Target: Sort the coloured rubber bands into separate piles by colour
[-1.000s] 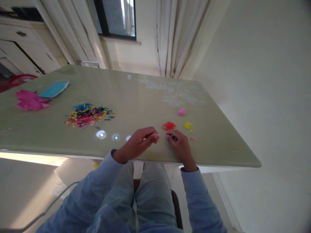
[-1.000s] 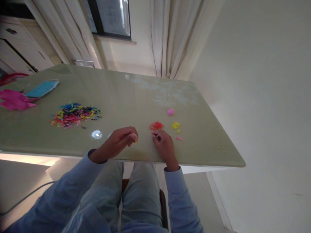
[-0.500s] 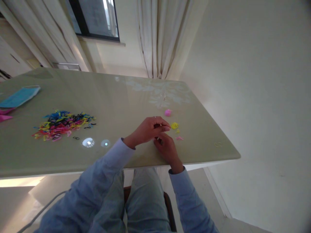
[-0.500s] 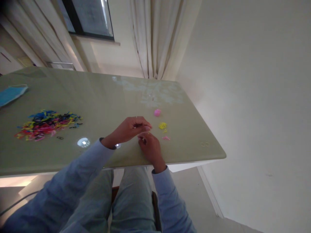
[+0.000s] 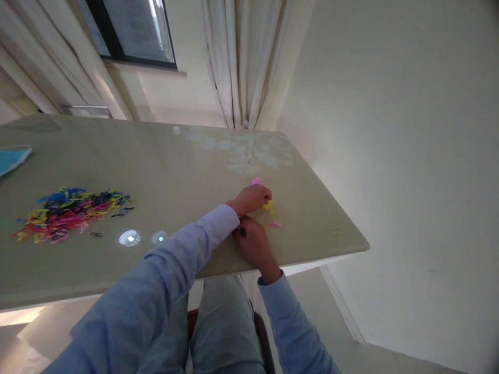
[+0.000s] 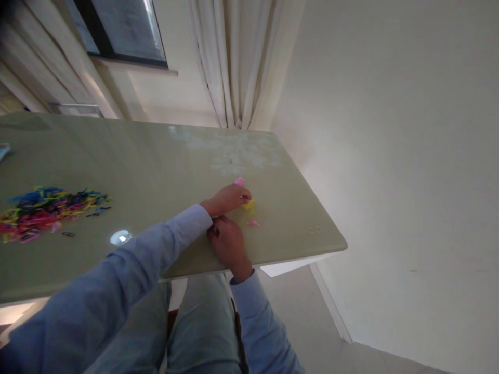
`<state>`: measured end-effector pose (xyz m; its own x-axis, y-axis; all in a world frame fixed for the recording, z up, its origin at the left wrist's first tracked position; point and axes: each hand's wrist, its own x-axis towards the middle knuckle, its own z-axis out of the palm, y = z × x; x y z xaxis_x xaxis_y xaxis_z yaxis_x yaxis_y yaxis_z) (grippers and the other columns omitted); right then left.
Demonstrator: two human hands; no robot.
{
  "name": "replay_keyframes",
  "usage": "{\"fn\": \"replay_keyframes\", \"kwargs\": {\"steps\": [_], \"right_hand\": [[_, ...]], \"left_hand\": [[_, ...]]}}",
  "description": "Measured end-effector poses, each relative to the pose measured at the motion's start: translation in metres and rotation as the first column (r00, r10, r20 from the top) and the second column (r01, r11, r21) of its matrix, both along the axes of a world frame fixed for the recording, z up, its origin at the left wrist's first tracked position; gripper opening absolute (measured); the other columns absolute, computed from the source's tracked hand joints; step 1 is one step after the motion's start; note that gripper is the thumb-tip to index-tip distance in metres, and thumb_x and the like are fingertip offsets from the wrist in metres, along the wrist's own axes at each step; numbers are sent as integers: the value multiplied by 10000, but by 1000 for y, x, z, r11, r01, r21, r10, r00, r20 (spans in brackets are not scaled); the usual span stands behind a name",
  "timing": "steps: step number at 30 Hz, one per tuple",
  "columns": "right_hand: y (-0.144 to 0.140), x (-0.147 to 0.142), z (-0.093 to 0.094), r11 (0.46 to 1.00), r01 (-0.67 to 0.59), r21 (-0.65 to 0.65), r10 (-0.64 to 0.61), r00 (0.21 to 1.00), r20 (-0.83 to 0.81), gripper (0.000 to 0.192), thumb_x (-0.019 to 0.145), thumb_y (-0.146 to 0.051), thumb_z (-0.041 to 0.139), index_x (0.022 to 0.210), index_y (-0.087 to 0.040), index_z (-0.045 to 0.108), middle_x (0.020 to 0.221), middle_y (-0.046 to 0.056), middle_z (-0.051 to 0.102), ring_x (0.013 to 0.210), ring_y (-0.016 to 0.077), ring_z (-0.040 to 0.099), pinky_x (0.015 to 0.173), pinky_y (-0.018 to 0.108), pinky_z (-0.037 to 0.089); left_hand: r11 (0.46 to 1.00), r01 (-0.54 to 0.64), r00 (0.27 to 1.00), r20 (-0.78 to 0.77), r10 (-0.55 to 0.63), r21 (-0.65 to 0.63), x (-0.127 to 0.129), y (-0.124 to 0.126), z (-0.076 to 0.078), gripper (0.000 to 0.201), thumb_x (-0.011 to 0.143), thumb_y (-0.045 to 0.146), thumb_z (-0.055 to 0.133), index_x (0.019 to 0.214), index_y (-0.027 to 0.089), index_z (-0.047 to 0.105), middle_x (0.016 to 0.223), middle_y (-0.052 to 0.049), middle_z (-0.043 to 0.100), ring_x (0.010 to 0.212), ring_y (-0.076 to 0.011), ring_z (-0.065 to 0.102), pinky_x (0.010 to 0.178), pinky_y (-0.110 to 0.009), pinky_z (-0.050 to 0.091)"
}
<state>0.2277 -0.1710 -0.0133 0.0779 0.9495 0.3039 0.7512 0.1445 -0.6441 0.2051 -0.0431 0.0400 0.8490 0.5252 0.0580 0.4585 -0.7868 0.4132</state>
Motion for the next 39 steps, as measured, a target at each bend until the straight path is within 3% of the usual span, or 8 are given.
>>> {"fn": "replay_keyframes", "kwargs": {"steps": [6, 12, 16, 19, 32, 39], "right_hand": [[0, 0, -1, 1000, 5, -7, -6, 1000, -8, 116, 835, -100, 548, 795, -161, 638, 828, 56, 652, 730, 166, 549, 660, 269, 365], [-1, 0, 0, 1000, -2, -3, 2, 1000, -16, 120, 842, -116, 543, 805, -166, 646, 826, 60, 660, 707, 167, 549, 646, 271, 368], [0, 0, -2, 999, 20, -31, -20, 1000, 1, 103, 824, -119, 563, 786, -159, 650, 820, 78, 671, 721, 185, 569, 645, 280, 374], [0, -1, -2, 997, 35, -62, -34, 999, 10, 96, 820, -122, 575, 778, -154, 655, 810, 87, 679, 720, 191, 580, 651, 286, 378], [0, -1, -2, 998, 41, -40, -41, 999, 2, 112, 823, -126, 570, 792, -161, 672, 827, 95, 693, 720, 189, 585, 661, 284, 392], [-2, 0, 2, 1000, -5, 0, 5, 1000, -31, 143, 844, -121, 554, 790, -169, 678, 806, 68, 681, 706, 174, 574, 653, 273, 398]], "left_hand": [[1000, 10, 1000, -21, -9, 9, 7, 5, -2, 208, 878, 199, 578, 982, 166, 754, 988, -86, 741, 883, -184, 655, 784, -274, 481], [994, 70, 993, 87, -77, 88, 9, 3, -4, 221, 871, 327, 622, 963, 175, 754, 1002, -91, 711, 924, -206, 636, 784, -294, 471], [977, 168, 986, -5, -169, 129, 10, -2, -7, 371, 764, 392, 743, 1069, 180, 731, 1085, -100, 668, 945, -231, 631, 787, -307, 467], [973, 190, 981, -61, -183, 128, 12, -4, -8, 368, 771, 357, 736, 1089, 173, 725, 1096, -108, 653, 952, -240, 632, 781, -314, 467], [961, 153, 987, -79, -139, 229, 14, -2, -7, 216, 895, 263, 547, 981, 159, 716, 1056, -115, 648, 939, -225, 625, 750, -310, 459], [976, 20, 997, 62, -34, 217, 2, -3, -4, 271, 950, 320, 488, 1001, 169, 707, 1066, -100, 658, 889, -194, 620, 694, -282, 424]]}}
